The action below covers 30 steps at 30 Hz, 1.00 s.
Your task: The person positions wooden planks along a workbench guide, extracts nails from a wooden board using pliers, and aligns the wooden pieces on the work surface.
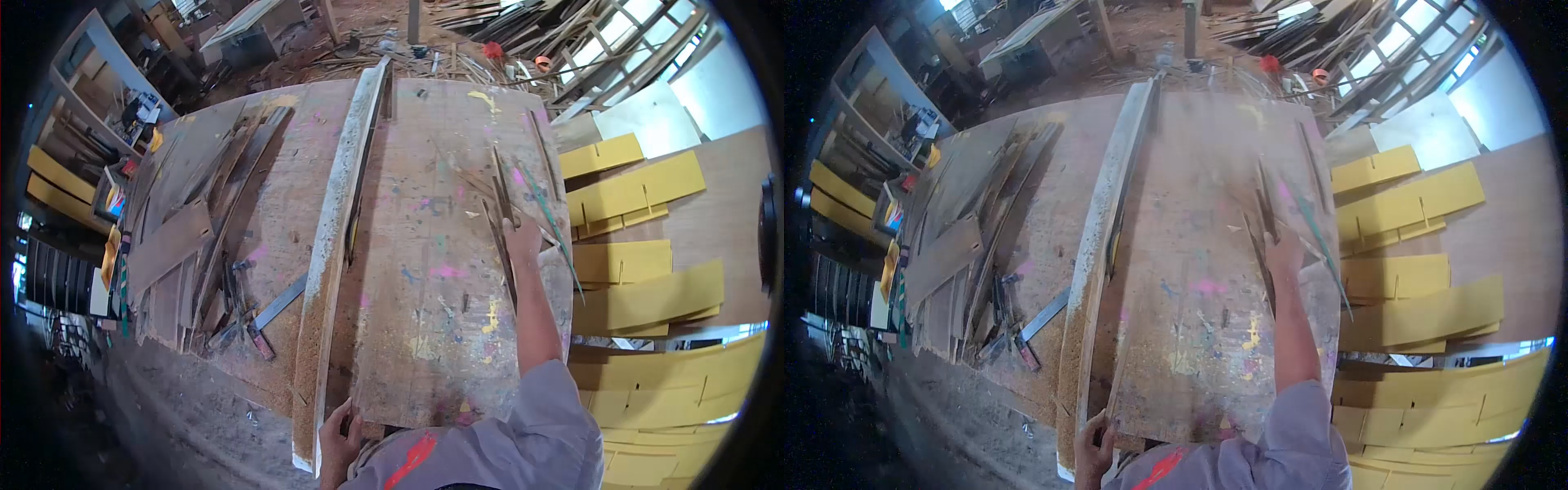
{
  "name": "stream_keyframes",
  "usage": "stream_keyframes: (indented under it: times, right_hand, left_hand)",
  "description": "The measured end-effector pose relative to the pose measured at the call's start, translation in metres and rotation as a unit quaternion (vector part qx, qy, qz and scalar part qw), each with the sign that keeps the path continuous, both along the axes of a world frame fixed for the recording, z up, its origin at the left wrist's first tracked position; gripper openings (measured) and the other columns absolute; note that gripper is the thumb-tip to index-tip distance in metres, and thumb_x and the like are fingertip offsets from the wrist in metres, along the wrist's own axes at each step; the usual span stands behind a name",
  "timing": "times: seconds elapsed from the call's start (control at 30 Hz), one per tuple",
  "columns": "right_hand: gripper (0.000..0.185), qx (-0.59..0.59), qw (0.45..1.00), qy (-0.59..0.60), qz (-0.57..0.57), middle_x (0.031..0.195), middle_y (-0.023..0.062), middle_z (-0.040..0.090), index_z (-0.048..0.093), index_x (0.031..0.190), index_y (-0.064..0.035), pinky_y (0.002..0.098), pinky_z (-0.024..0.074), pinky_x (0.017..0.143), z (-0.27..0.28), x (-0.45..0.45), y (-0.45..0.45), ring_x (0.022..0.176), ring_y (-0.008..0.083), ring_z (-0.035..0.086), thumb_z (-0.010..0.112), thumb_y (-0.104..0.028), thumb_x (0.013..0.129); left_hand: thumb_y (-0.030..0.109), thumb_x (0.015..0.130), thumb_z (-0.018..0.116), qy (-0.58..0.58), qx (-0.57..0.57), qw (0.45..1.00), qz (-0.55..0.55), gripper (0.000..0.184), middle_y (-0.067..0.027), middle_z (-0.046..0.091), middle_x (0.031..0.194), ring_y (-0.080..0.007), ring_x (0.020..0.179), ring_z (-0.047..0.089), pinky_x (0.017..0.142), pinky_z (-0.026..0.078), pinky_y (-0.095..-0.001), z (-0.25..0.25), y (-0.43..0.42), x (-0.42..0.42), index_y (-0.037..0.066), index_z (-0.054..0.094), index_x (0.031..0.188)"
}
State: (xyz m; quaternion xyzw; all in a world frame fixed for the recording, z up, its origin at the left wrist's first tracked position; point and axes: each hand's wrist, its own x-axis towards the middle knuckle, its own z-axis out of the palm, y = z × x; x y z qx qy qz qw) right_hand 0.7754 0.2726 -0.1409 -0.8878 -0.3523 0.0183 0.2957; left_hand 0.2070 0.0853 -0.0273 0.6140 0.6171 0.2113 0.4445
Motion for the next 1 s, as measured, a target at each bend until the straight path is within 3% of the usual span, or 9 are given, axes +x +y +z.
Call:
stream_keyframes:
  times: [0.1, 0.2, 0.27, 0.4, 0.5, 0.6, 0.7, 0.83, 1.0]
  right_hand:
    - [0.033, 0.025, 0.998, 0.039, -0.044, 0.103, 0.0184, 0.079, 0.077, 0.114, -0.0022, 0.05, 0.0571, 0.09, -0.001, 0.001, -0.027, 0.1, 0.0389, 0.075, 0.078, -0.028, 0.093]
    - [0.034, 0.093, 0.987, 0.102, -0.082, 0.102, 0.019, 0.079, 0.079, 0.112, -0.002, 0.0434, 0.0584, 0.087, -0.006, 0.011, -0.036, 0.097, 0.0329, 0.076, 0.083, -0.026, 0.088]
    - [0.034, 0.01, 0.994, 0.104, -0.029, 0.099, 0.0194, 0.079, 0.079, 0.106, -0.0001, 0.0429, 0.0587, 0.086, 0.0, 0.02, -0.036, 0.094, 0.0318, 0.077, 0.085, -0.027, 0.087]
    - [0.036, -0.152, 0.983, 0.068, 0.077, 0.093, 0.0217, 0.079, 0.08, 0.099, 0.0022, 0.0431, 0.0588, 0.083, 0.018, 0.009, -0.05, 0.089, 0.0325, 0.077, 0.088, -0.029, 0.083]
    - [0.038, -0.198, 0.972, 0.095, 0.084, 0.097, 0.0192, 0.08, 0.08, 0.105, -0.0006, 0.0423, 0.0571, 0.083, 0.011, 0.02, -0.054, 0.09, 0.0294, 0.076, 0.086, -0.033, 0.085]
    - [0.041, -0.077, 0.928, 0.351, 0.098, 0.1, 0.0106, 0.079, 0.079, 0.112, 0.0048, 0.0375, 0.055, 0.083, -0.006, 0.038, -0.071, 0.09, 0.0193, 0.07, 0.082, -0.031, 0.093]
    - [0.041, -0.003, 0.907, 0.396, 0.142, 0.103, 0.0068, 0.077, 0.078, 0.117, 0.0063, 0.0332, 0.0519, 0.087, 0.014, 0.031, -0.103, 0.094, 0.0139, 0.065, 0.077, -0.03, 0.098]
    - [0.038, 0.016, 0.882, 0.445, 0.152, 0.103, 0.0079, 0.077, 0.075, 0.122, 0.0066, 0.0326, 0.0512, 0.09, 0.033, 0.016, -0.14, 0.095, 0.0137, 0.065, 0.073, -0.026, 0.102]
    - [0.028, -0.103, 0.893, 0.404, 0.171, 0.092, 0.0063, 0.077, 0.077, 0.109, 0.004, 0.0326, 0.056, 0.08, 0.036, -0.017, -0.179, 0.088, 0.0144, 0.071, 0.075, -0.023, 0.101]
  left_hand:
    - [0.009, 0.099, 0.073, -0.005, 0.019, 1.0, -0.01, 0.04, -0.0073, 0.072, 0.093, -0.0111, 0.085, 0.066, 0.079, 0.053, -0.0276, 0.006, -0.002, 0.0, -0.005, 0.066, 0.136]
    - [0.009, 0.099, 0.073, 0.003, 0.03, 1.0, -0.006, 0.04, -0.0053, 0.069, 0.089, -0.0104, 0.079, 0.062, 0.074, 0.051, -0.0274, 0.005, -0.003, -0.007, -0.004, 0.066, 0.136]
    - [0.009, 0.099, 0.073, 0.028, -0.015, 0.999, 0.007, 0.041, -0.005, 0.068, 0.087, -0.0108, 0.077, 0.061, 0.071, 0.051, -0.0284, 0.012, -0.008, -0.013, -0.004, 0.066, 0.137]
    - [0.01, 0.098, 0.073, 0.054, -0.073, 0.995, 0.033, 0.042, -0.017, 0.078, 0.105, -0.0179, 0.096, 0.074, 0.084, 0.058, -0.0322, 0.018, -0.012, -0.016, -0.004, 0.067, 0.137]
    - [0.01, 0.098, 0.073, 0.052, -0.065, 0.996, 0.019, 0.043, -0.0178, 0.078, 0.107, -0.0194, 0.098, 0.075, 0.086, 0.058, -0.033, 0.013, -0.015, -0.014, -0.003, 0.067, 0.138]
    - [0.011, 0.098, 0.073, 0.032, -0.045, 0.998, -0.007, 0.043, -0.0191, 0.078, 0.11, -0.0216, 0.101, 0.075, 0.089, 0.059, -0.0339, -0.007, -0.016, -0.016, -0.003, 0.067, 0.138]
    - [0.011, 0.098, 0.073, 0.043, -0.049, 0.997, -0.036, 0.043, -0.0202, 0.077, 0.113, -0.0239, 0.103, 0.075, 0.092, 0.058, -0.0348, -0.012, -0.014, -0.017, -0.003, 0.067, 0.138]
    - [0.011, 0.098, 0.073, 0.036, -0.072, 0.996, -0.048, 0.042, -0.0212, 0.077, 0.116, -0.0267, 0.106, 0.075, 0.093, 0.059, -0.0368, -0.004, -0.003, -0.009, -0.002, 0.067, 0.138]
    - [0.014, 0.097, 0.075, 0.025, -0.078, 0.994, -0.067, 0.042, -0.0218, 0.077, 0.114, -0.0293, 0.106, 0.077, 0.091, 0.059, -0.0388, 0.005, 0.007, -0.004, 0.0, 0.069, 0.137]
